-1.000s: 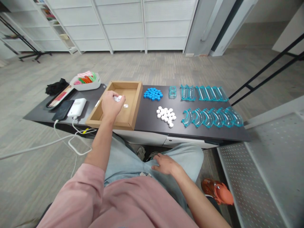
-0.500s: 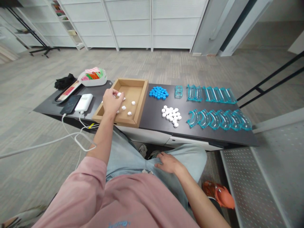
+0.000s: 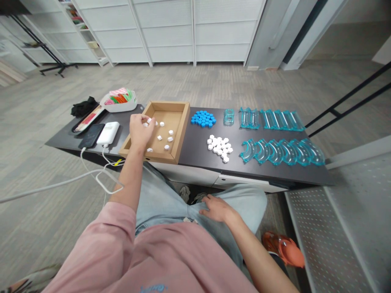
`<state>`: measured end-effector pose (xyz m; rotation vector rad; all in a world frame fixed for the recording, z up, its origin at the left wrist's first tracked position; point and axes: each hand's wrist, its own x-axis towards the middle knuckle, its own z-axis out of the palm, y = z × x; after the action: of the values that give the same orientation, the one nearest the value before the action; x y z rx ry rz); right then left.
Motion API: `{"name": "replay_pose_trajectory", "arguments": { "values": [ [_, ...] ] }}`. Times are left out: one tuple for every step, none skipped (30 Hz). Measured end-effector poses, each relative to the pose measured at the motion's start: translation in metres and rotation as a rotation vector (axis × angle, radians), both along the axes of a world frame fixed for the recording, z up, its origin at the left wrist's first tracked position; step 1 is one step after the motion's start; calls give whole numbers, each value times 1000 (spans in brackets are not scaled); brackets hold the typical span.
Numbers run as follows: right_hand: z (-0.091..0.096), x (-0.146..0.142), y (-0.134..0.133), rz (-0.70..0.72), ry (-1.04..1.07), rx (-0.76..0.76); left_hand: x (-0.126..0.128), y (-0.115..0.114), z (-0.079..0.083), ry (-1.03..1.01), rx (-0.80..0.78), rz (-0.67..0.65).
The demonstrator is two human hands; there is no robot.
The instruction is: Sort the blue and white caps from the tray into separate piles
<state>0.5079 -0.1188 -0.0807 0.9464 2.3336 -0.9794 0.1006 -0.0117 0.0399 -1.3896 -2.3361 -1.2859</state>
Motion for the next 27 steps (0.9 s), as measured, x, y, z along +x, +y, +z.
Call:
{"name": "replay_pose_trajectory", "arguments": {
  "values": [
    [1,0,0,6,-6,-3,-2,0,-2,-3,-11,-7],
    [2,-1,0,12,-12,-6,-4,-1,-5,-7,-24,-16],
    [3,-1,1,16,-18,-8,-6,-1,-7,-8,-37,-26],
    [4,-1,1,19,-22,-9,-7,-1,-9,-4,-47,-37],
    [4,-1,1,20,-24,-10,-7,-2,-9,6,-51,-48],
    [4,-1,1,18,-25,-10,-4,-3,-9,23,-50,-60],
    [3,-1,0,15,-26,-11,1,-4,-7,45,-45,-75],
    [2,-1,0,12,-25,-11,10,-6,-5,71,-37,-97],
    [1,-1,0,8,-21,-11,22,-8,-3,99,-29,-132],
    [-1,-1,-1,3,-16,-10,38,-10,-1,127,-22,-182],
    [-2,0,-1,-3,-11,-8,57,-12,0,154,-15,-250],
    [-4,0,-1,-13,-3,-5,78,-14,-1,175,-12,-339],
    [-6,0,-2,-24,8,0,102,-15,-3,186,-20,-448],
    [-8,1,-2,-33,19,7,125,-15,-8,193,-46,-566],
    [-9,1,-3,-37,28,12,148,-14,-15,201,-88,-681],
    [-10,1,-3,-36,34,17,169,-11,-23,213,-146,-777],
    [-11,1,-3,-29,35,18,186,-6,-33,225,-205,-836],
    [-12,1,-4,-20,32,18,200,0,-42,232,-258,-857],
    [-12,1,-4,-10,24,15,210,7,-51,230,-310,-858],
    [-12,0,-4,-3,16,14,216,14,-59,223,-361,-849],
    [-12,0,-4,1,10,14,220,20,-65,216,-407,-840],
    [-12,-1,-4,4,7,17,221,26,-70,210,-446,-836],
    [-12,-1,-4,7,4,19,220,29,-73,206,-474,-837],
    [-12,-2,-3,11,3,21,219,31,-75,207,-488,-841],
    [-11,-2,-3,14,4,24,218,31,-75,210,-489,-842],
    [-11,-3,-3,18,6,27,217,30,-75,214,-478,-837],
    [-11,-3,-3,21,9,30,216,28,-74,219,-461,-826]
  ]
}}
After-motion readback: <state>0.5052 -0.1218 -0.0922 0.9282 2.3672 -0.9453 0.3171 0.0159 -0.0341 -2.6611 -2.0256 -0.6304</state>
